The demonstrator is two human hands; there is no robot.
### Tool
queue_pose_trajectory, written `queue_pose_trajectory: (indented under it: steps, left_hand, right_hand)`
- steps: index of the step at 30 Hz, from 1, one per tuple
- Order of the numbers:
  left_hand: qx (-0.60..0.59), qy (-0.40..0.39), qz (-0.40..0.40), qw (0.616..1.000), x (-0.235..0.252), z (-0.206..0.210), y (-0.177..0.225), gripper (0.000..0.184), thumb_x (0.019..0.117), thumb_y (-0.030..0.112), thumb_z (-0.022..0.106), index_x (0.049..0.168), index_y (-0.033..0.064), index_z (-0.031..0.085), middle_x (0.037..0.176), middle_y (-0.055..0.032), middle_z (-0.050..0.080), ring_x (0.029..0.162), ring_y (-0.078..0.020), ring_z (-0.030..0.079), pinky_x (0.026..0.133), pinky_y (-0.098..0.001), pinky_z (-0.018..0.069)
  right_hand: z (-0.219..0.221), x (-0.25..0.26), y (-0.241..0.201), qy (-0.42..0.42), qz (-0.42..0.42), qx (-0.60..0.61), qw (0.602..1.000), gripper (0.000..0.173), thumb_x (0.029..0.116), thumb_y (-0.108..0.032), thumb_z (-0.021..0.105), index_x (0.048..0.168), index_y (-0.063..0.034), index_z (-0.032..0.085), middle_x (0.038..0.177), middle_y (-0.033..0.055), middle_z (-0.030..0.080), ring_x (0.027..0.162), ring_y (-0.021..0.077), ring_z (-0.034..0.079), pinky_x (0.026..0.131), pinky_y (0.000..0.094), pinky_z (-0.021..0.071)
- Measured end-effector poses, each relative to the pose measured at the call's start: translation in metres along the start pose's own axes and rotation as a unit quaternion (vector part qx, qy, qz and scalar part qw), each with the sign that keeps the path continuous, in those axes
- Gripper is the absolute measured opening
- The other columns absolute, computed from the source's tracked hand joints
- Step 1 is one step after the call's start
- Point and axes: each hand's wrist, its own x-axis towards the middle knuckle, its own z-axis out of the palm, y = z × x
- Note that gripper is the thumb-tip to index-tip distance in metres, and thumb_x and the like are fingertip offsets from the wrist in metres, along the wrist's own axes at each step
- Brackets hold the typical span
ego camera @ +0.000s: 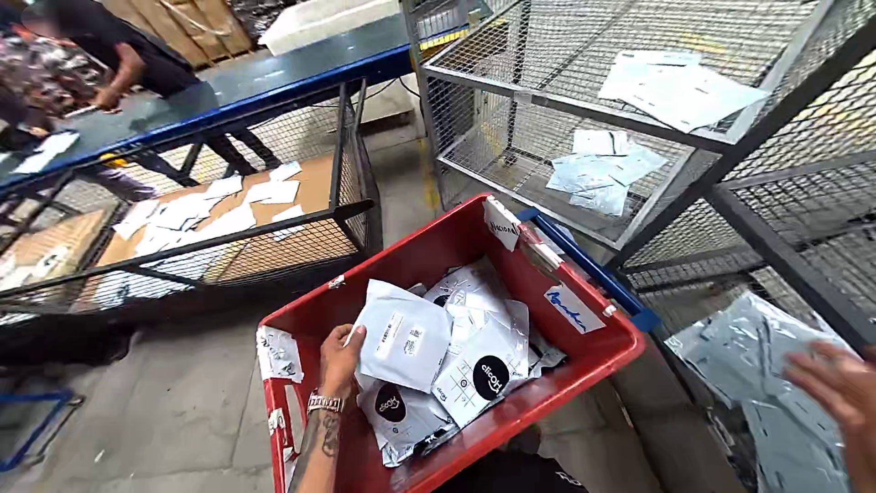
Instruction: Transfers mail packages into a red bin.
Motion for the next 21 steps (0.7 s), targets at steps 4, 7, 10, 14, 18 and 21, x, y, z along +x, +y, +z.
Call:
queue_pose_trajectory:
  steps: [4, 7, 10, 14, 18, 21]
  left_hand:
    - [-0.095, 0.041, 0.030, 0.994, -0.047, 0.014, 0.043, 0.018, 0.0992, 0.008, 0.065, 0.111, -0.0052, 0.062, 0.084, -0.0127, 0.072, 0.071, -0.0177, 0.071, 0.067, -0.0356, 0.0622]
    - [-0.143, 0.012, 0.046, 0.989, -0.074, 0.029, 0.069, 0.016, 0.1005, 0.007, 0.063, 0.112, -0.0044, 0.062, 0.085, -0.0139, 0.073, 0.072, -0.0195, 0.072, 0.067, -0.0360, 0.0628]
    - [-0.196, -0.053, 0.041, 0.978, -0.092, 0.056, 0.087, 0.017, 0.1029, 0.007, 0.058, 0.116, -0.0026, 0.059, 0.088, -0.0151, 0.073, 0.075, -0.0209, 0.073, 0.069, -0.0381, 0.0635]
    - [-0.244, -0.111, 0.016, 0.963, -0.082, 0.104, 0.081, 0.019, 0.1056, 0.011, 0.054, 0.120, -0.0007, 0.060, 0.093, -0.0160, 0.072, 0.081, -0.0224, 0.073, 0.075, -0.0410, 0.0629]
    - [-0.160, -0.119, -0.095, 0.975, -0.037, 0.163, 0.033, 0.045, 0.1114, 0.038, 0.039, 0.134, 0.0022, 0.057, 0.109, -0.0166, 0.070, 0.092, -0.0250, 0.070, 0.079, -0.0441, 0.0596]
    - [0.081, -0.168, -0.048, 0.981, -0.034, 0.211, -0.018, 0.039, 0.1058, 0.009, 0.050, 0.140, -0.0092, 0.048, 0.124, -0.0268, 0.064, 0.109, -0.0321, 0.066, 0.093, -0.0469, 0.0554]
  right_hand:
    - [0.078, -0.013, 0.000, -0.206, -0.099, -0.037, 0.973, 0.056, 0.0955, -0.020, 0.067, 0.142, 0.0036, 0.047, 0.123, 0.0151, 0.068, 0.095, 0.0226, 0.073, 0.081, 0.0418, 0.0634]
    - [0.131, -0.030, -0.008, -0.354, -0.060, -0.017, 0.933, 0.061, 0.0928, -0.028, 0.073, 0.144, -0.0051, 0.049, 0.126, 0.0093, 0.069, 0.099, 0.0226, 0.074, 0.082, 0.0411, 0.0649]
    - [0.165, -0.043, -0.003, -0.438, -0.033, -0.077, 0.895, 0.083, 0.0844, -0.048, 0.080, 0.148, -0.0075, 0.045, 0.122, 0.0056, 0.070, 0.100, 0.0179, 0.073, 0.084, 0.0397, 0.0641]
    - [0.168, -0.039, 0.009, -0.432, -0.154, -0.254, 0.852, 0.047, 0.0955, -0.053, 0.060, 0.117, -0.0128, 0.071, 0.094, 0.0097, 0.075, 0.092, 0.0287, 0.072, 0.082, 0.0595, 0.0543]
    - [0.155, -0.036, 0.011, -0.341, -0.174, -0.254, 0.888, 0.033, 0.1010, -0.032, 0.052, 0.115, -0.0081, 0.070, 0.088, 0.0123, 0.073, 0.087, 0.0306, 0.073, 0.079, 0.0557, 0.0559]
    - [0.162, -0.054, 0.019, -0.217, -0.258, -0.305, 0.891, 0.028, 0.0910, -0.020, 0.060, 0.110, -0.0037, 0.072, 0.065, 0.0121, 0.067, 0.061, 0.0340, 0.070, 0.057, 0.0551, 0.0548]
